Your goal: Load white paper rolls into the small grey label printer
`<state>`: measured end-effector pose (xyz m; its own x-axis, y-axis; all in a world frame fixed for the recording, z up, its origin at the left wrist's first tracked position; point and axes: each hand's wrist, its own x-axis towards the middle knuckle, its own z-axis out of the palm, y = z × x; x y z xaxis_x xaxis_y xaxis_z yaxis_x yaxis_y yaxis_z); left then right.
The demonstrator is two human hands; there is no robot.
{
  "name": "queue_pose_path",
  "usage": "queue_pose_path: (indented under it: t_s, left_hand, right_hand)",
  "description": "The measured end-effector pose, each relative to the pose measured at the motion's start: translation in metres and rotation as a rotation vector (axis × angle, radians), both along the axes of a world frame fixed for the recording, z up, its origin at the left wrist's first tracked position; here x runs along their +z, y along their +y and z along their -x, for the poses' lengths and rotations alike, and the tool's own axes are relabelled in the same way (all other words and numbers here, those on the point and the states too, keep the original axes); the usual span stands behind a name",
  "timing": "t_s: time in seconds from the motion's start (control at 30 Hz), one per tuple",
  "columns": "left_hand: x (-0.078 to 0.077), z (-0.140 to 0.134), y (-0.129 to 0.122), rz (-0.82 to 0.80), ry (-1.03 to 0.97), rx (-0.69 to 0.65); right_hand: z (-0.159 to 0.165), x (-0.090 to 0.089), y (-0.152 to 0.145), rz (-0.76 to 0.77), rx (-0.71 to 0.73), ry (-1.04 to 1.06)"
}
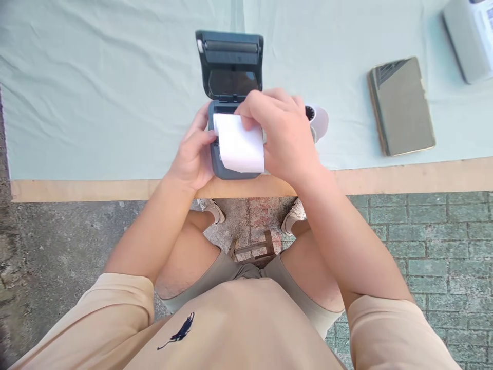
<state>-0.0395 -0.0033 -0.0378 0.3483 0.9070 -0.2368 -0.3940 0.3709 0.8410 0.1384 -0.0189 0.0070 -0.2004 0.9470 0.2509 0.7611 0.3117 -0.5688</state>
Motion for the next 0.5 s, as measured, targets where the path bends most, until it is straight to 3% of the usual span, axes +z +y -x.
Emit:
queue_pose_path:
  t_s: [0.2, 0.5]
  left_hand:
    - [0.002, 0.000, 0.000, -0.002, -0.076, 0.000]
    - [0.000, -0.001, -0.002, 0.036, -0.014, 0.008]
  right_hand:
    - [0.004, 0.001, 0.004, 0.023, -0.011, -0.195]
    - [0.004, 0.010, 0.008, 0.020, 0.026, -0.212]
